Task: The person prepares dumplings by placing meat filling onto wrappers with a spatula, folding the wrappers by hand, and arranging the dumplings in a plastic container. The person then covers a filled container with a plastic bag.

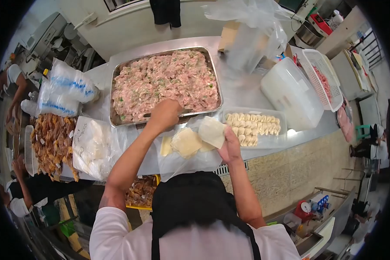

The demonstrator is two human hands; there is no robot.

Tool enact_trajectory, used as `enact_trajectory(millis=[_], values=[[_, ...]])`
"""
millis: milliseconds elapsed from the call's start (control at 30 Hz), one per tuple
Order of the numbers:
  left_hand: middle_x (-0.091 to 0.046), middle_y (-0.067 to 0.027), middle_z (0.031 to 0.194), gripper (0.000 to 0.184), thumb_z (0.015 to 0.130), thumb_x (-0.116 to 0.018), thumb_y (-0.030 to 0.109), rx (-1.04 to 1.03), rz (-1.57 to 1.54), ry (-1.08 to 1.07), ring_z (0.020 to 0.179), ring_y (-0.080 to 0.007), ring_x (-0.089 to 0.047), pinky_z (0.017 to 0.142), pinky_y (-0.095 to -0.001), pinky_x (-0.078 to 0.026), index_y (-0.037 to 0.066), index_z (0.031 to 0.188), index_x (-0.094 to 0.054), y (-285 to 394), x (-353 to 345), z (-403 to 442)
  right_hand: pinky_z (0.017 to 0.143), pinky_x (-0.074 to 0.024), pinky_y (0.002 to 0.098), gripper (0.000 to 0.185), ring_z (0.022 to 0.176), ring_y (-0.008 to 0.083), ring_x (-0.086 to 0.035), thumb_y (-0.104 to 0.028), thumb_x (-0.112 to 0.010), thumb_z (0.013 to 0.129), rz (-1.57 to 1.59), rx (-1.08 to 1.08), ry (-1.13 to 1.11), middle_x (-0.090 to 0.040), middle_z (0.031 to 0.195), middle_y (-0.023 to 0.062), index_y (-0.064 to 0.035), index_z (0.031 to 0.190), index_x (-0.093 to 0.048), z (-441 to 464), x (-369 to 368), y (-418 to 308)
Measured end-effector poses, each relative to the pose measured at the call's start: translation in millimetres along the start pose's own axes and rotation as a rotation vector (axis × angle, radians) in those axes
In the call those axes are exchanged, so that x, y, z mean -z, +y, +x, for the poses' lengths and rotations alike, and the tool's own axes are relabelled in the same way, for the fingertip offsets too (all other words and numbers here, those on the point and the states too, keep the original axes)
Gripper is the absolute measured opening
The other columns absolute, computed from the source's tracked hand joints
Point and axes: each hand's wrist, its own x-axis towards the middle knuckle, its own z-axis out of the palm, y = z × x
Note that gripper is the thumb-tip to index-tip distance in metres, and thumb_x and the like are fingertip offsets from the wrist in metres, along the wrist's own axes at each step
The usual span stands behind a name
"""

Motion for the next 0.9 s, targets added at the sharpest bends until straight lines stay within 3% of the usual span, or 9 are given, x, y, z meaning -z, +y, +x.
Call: enact_trajectory(millis=[133, 233, 367, 467, 533, 567, 733, 833, 900], values=[[-0.07, -0.0181, 0.073, 0.035, 0.075, -0.061, 0.002, -0.053, -0.284, -0.074, 0.063, -0.0317, -0.066, 0.06, -0.0422, -0.051, 0.009, 0.105, -0.078, -24.3, 13.1, 8.7, 0.116, -0.0374, 0.0476, 0.052, 0.135, 0.0339, -0.05, -0.028, -0.047, 0.106, 0.373, 0.05, -0.017, -0.054, 0.143, 0.0179, 0.005, 0.146, -0.04, -1.3, 10.2, -6.1], [-0.06, -0.0022, 0.059, 0.029, 0.083, -0.062, -0.003, 0.243, -0.77, -0.211, 0.05, -0.0086, -0.054, 0.045, -0.0279, -0.039, 0.001, 0.108, -0.076, -21.2, 20.1, -2.5, 0.118, -0.0339, 0.0485, 0.051, 0.135, 0.0342, -0.049, -0.029, -0.043, 0.107, 0.068, 0.123, 0.256, -0.052, 0.144, 0.0182, 0.0045, 0.145, -0.041, 14.6, 15.3, 6.7], [-0.064, -0.003, 0.066, 0.026, 0.086, -0.063, -0.002, 0.318, -0.936, -0.254, 0.055, -0.0092, -0.057, 0.048, -0.0286, -0.041, 0.004, 0.108, -0.077, 2.7, 24.0, -27.2, 0.117, -0.0359, 0.0481, 0.047, 0.132, 0.0336, -0.051, -0.028, -0.035, 0.109, 0.277, 0.02, 0.245, -0.053, 0.142, 0.0171, 0.0032, 0.143, -0.041, 34.9, -14.3, 1.5], [-0.065, -0.0056, 0.073, 0.021, 0.088, -0.065, 0.0, 0.037, -0.914, 0.078, 0.061, -0.014, -0.061, 0.052, -0.0298, -0.044, 0.006, 0.105, -0.077, 17.0, -9.2, -44.0, 0.117, -0.0357, 0.0508, 0.043, 0.133, 0.0342, -0.049, -0.024, -0.039, 0.107, 0.392, 0.02, 0.33, -0.051, 0.143, 0.0186, -0.0009, 0.143, -0.042, 53.3, -35.1, -0.1], [-0.063, -0.0099, 0.08, 0.018, 0.087, -0.069, 0.002, -0.105, -0.374, 0.247, 0.067, -0.0223, -0.063, 0.058, -0.0323, -0.047, 0.008, 0.102, -0.078, 27.0, -18.3, -56.3, 0.116, -0.0378, 0.0489, 0.042, 0.129, 0.0336, -0.052, -0.025, -0.035, 0.108, 0.39, 0.016, 0.292, -0.053, 0.138, 0.0189, 0.0018, 0.14, -0.043, 63.7, -39.0, -3.8], [-0.06, -0.013, 0.078, 0.015, 0.085, -0.072, 0.002, -0.056, -0.344, 0.203, 0.067, -0.0301, -0.062, 0.06, -0.0371, -0.047, 0.007, 0.098, -0.078, 29.5, -14.0, -65.2, 0.115, -0.0391, 0.048, 0.042, 0.128, 0.033, -0.052, -0.025, -0.034, 0.109, 0.423, 0.069, 0.358, -0.053, 0.137, 0.0189, 0.0032, 0.139, -0.043, 78.3, -19.1, 6.6], [-0.06, -0.0121, 0.078, 0.022, 0.08, -0.072, -0.002, -0.01, -0.396, 0.275, 0.068, -0.0285, -0.062, 0.06, -0.038, -0.047, 0.006, 0.1, -0.077, 67.9, 14.3, -78.3, 0.113, -0.0422, 0.0448, 0.044, 0.125, 0.0317, -0.054, -0.025, -0.031, 0.11, 0.358, 0.148, 0.461, -0.054, 0.136, 0.0186, 0.0062, 0.139, -0.043, 75.4, -20.9, 8.6], [-0.061, -0.0114, 0.077, 0.027, 0.078, -0.071, -0.006, -0.037, -0.42, 0.268, 0.069, -0.0262, -0.063, 0.061, -0.0341, -0.048, 0.005, 0.102, -0.077, 54.7, -13.1, -70.6, 0.113, -0.0416, 0.0445, 0.044, 0.127, 0.0309, -0.053, -0.024, -0.033, 0.109, 0.301, 0.119, 0.428, -0.054, 0.136, 0.0179, 0.0049, 0.14, -0.042, 75.5, -31.0, 7.4], [-0.062, -0.0125, 0.078, 0.029, 0.077, -0.071, -0.007, -0.023, -0.479, 0.188, 0.07, -0.0269, -0.063, 0.062, -0.0348, -0.048, 0.004, 0.103, -0.076, 46.4, -12.2, -68.9, 0.107, -0.0455, 0.041, 0.04, 0.117, 0.0269, -0.06, -0.014, -0.046, 0.102, 0.34, 0.075, 0.069, -0.06, 0.128, 0.0131, 0.0027, 0.138, -0.047, 63.4, -23.9, 4.4]])
